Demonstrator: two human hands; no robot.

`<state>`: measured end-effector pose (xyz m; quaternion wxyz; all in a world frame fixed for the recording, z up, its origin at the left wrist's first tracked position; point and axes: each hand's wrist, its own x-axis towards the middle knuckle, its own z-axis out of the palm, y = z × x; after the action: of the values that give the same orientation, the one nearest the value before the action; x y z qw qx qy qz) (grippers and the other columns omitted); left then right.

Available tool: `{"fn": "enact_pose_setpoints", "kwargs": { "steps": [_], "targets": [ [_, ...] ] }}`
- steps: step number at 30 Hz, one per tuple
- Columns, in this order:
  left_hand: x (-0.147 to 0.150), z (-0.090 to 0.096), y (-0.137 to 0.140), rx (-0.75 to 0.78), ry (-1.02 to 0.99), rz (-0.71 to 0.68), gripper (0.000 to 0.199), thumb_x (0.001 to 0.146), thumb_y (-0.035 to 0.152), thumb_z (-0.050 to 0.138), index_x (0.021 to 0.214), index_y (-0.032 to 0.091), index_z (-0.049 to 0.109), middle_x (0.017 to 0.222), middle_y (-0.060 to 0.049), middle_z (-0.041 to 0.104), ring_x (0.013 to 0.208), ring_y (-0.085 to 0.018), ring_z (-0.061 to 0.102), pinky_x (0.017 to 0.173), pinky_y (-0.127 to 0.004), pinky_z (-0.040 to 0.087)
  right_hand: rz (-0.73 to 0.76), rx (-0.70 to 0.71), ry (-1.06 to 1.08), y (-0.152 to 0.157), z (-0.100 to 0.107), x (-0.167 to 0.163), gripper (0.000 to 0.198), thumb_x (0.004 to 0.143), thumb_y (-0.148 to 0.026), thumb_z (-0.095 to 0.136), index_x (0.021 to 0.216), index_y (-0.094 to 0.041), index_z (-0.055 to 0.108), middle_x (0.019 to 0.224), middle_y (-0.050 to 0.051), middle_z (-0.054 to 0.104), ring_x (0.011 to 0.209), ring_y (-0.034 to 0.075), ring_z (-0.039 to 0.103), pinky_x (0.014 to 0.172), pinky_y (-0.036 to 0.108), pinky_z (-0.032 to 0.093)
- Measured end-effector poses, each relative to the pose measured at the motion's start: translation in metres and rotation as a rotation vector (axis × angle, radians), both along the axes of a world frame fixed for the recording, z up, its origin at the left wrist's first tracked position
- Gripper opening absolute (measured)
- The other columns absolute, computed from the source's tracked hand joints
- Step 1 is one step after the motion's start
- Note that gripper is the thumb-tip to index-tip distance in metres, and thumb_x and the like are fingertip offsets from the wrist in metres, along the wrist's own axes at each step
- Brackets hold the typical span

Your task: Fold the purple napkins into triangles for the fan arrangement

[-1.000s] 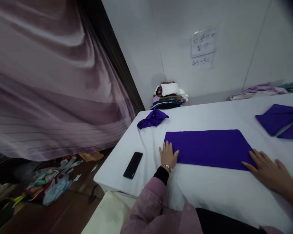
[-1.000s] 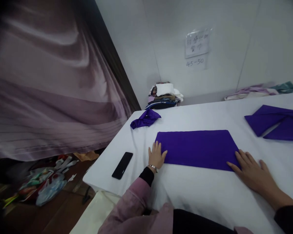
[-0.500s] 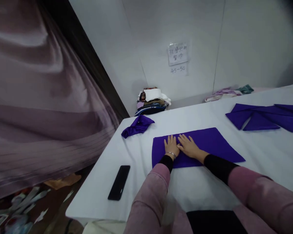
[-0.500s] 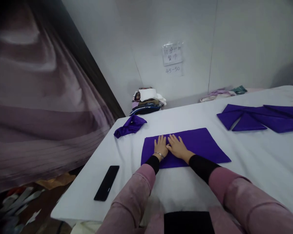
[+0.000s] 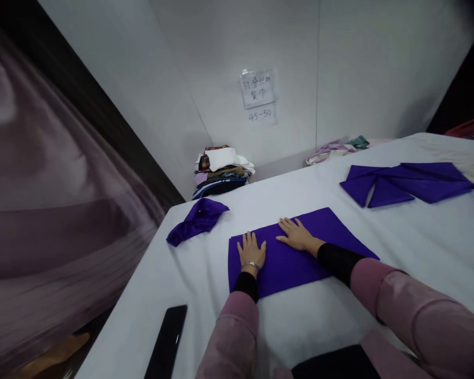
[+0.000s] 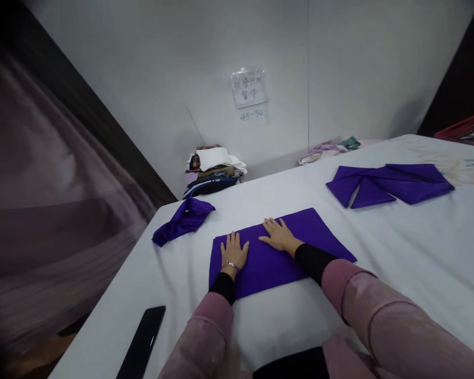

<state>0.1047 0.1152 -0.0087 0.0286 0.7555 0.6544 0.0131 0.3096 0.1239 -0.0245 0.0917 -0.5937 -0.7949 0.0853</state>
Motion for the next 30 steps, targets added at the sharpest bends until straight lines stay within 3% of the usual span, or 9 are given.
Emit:
{"fn": "enact_pose_setpoints", "kwargs": {
  "steps": [7,12,15,17,20,22,24,30],
  "targets": [
    [-0.002,-0.001,0.002,-0.017,-0.004,0.004,0.064,0.091,0.051,0.023,0.143,0.015,0.031,0.152,-0.008,0.023,0.141,-0.026,0.015,0.113,-0.051,0.013,-0.338,-0.025,-0.088,0.004,-0.001,0.121,0.076,0.089,-0.062,0.016,0.143,-0.010,0.031,0.151,0.013,0.024,0.139,0.028,0.017,0.110,0.052,0.014],
    [-0.002,-0.003,0.001,-0.011,0.001,0.009,0.064,0.091,0.051,0.023,0.143,0.014,0.030,0.152,-0.008,0.023,0.141,-0.026,0.014,0.113,-0.051,0.013,-0.411,-0.055,-0.108,0.000,-0.003,0.160,0.075,0.089,-0.061,0.017,0.144,-0.012,0.029,0.152,0.011,0.023,0.139,0.027,0.016,0.109,0.055,0.013],
    [0.000,-0.002,-0.002,-0.023,-0.008,0.000,0.065,0.090,0.053,0.022,0.144,0.015,0.029,0.153,-0.007,0.023,0.141,-0.025,0.014,0.113,-0.050,0.012,-0.449,-0.078,-0.104,0.002,-0.003,0.158,0.076,0.088,-0.062,0.018,0.143,-0.011,0.031,0.152,0.013,0.023,0.138,0.030,0.018,0.108,0.058,0.014],
    [0.000,-0.001,-0.004,-0.030,-0.022,-0.004,0.067,0.090,0.053,0.022,0.144,0.014,0.028,0.153,-0.007,0.022,0.141,-0.025,0.013,0.113,-0.050,0.011,-0.448,-0.010,-0.098,0.003,-0.004,0.141,0.079,0.086,-0.063,0.018,0.142,-0.009,0.032,0.151,0.016,0.023,0.138,0.032,0.017,0.108,0.059,0.014],
    [0.001,0.000,-0.005,-0.053,-0.058,0.008,0.068,0.089,0.055,0.022,0.144,0.015,0.028,0.153,-0.008,0.021,0.141,-0.025,0.012,0.113,-0.051,0.010,-0.240,0.105,-0.080,-0.001,-0.007,0.100,0.078,0.086,-0.064,0.019,0.142,-0.011,0.032,0.151,0.014,0.025,0.139,0.030,0.015,0.110,0.055,0.012],
    [0.002,0.000,-0.005,-0.065,-0.079,0.014,0.068,0.089,0.056,0.022,0.144,0.015,0.028,0.154,-0.008,0.020,0.141,-0.025,0.011,0.114,-0.050,0.008,-0.103,0.103,-0.075,-0.008,-0.013,0.074,0.077,0.086,-0.063,0.019,0.142,-0.013,0.032,0.150,0.013,0.027,0.139,0.029,0.016,0.110,0.054,0.013],
    [0.003,-0.001,-0.005,-0.081,-0.096,0.016,0.069,0.089,0.056,0.022,0.144,0.016,0.027,0.154,-0.007,0.019,0.142,-0.025,0.009,0.114,-0.050,0.007,-0.062,0.072,-0.081,-0.015,-0.019,0.058,0.077,0.086,-0.063,0.020,0.142,-0.013,0.033,0.150,0.013,0.028,0.138,0.029,0.018,0.109,0.055,0.015],
    [-0.007,-0.005,0.000,-0.090,-0.135,0.032,0.079,0.086,0.066,0.017,0.145,0.014,0.024,0.154,-0.008,0.016,0.142,-0.024,0.007,0.114,-0.048,0.007,-0.058,0.069,-0.091,-0.016,-0.033,0.060,0.077,0.085,-0.062,0.021,0.141,-0.011,0.035,0.149,0.014,0.030,0.137,0.032,0.021,0.108,0.057,0.018]
  ]
}}
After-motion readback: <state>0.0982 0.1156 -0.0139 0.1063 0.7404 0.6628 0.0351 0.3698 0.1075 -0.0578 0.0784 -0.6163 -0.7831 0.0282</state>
